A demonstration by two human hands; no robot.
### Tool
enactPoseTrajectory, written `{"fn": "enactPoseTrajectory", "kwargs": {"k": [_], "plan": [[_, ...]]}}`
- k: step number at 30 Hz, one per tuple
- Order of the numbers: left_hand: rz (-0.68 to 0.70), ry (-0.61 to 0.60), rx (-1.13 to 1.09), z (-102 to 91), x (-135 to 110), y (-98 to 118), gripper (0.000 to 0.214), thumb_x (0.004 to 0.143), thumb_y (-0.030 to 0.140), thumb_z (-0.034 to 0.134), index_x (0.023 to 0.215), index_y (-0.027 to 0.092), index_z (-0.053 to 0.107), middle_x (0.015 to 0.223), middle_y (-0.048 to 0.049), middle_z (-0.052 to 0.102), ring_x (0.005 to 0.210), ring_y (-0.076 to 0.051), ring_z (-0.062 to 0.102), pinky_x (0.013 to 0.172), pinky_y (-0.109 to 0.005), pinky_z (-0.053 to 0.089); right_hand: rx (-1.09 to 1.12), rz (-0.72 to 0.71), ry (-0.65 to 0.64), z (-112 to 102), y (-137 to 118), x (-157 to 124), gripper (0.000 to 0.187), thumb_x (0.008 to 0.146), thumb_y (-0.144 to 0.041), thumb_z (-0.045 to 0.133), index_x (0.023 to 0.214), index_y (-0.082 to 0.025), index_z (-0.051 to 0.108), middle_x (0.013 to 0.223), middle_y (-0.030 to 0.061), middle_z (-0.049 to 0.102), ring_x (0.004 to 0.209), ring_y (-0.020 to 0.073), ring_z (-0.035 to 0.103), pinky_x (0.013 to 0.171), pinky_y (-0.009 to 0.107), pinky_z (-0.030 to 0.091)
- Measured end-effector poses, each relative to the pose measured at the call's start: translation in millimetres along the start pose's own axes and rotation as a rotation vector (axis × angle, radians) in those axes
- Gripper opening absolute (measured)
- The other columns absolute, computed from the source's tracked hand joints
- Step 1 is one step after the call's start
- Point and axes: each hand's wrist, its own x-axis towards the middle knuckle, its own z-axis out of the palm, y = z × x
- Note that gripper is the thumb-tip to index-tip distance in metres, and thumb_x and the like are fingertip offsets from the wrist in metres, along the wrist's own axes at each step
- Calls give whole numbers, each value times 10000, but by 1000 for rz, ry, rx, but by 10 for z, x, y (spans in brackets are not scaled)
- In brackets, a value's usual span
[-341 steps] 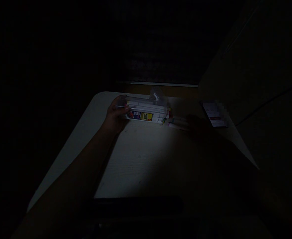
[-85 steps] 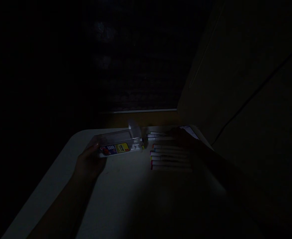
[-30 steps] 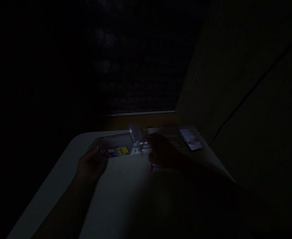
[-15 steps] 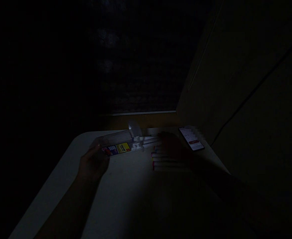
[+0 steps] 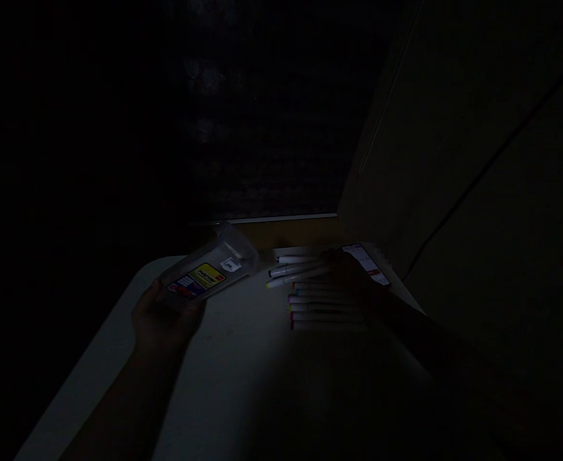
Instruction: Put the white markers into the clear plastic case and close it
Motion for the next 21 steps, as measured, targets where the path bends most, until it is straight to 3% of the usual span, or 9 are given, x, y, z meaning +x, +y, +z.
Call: {"fn": "enactPoseTrajectory", "kwargs": {"k": [2, 5, 12, 17, 21], "plan": [[30, 31, -53, 33, -31, -2, 330, 774, 318, 581, 1074, 188, 624, 962, -82, 712, 911, -239, 666, 754, -320, 574, -52, -3, -67, 7, -72, 88, 325, 856, -62, 436, 1115, -56, 633, 1110, 189, 667, 1034, 278, 632, 903, 412, 483], [84, 9, -111, 90, -80, -10, 334, 789, 337, 555, 1085, 204, 633, 992, -77, 717, 969, -244, 659, 805, -345, 569, -103, -53, -128, 75, -320, 249, 295, 863, -64, 423, 1053, -90, 647, 1103, 173, 658, 1011, 259, 629, 889, 391, 485], [122, -39, -166, 88, -94, -18, 357, 838, 374, 494, 1100, 174, 632, 1017, -105, 715, 1065, -256, 634, 863, -384, 558, -140, -129, -118, 290, -814, 477, 268, 844, -77, 421, 1006, -100, 633, 1046, 165, 639, 960, 251, 607, 844, 374, 477], [70, 1, -133, 2, -31, 1, 255, 844, 342, 550, 1043, 218, 650, 997, -51, 726, 959, -214, 673, 730, -298, 594, -121, -147, -125, 344, -964, 505, 239, 813, -87, 450, 961, -101, 637, 1030, 173, 632, 945, 253, 601, 856, 379, 460], [113, -26, -215, -58, 29, -15, 258, 819, 334, 574, 1039, 222, 648, 999, -58, 728, 959, -228, 680, 765, -360, 600, -98, -141, -130, 340, -991, 523, 262, 802, -124, 472, 1012, -99, 627, 1065, 184, 621, 1001, 286, 583, 878, 435, 447]]}}
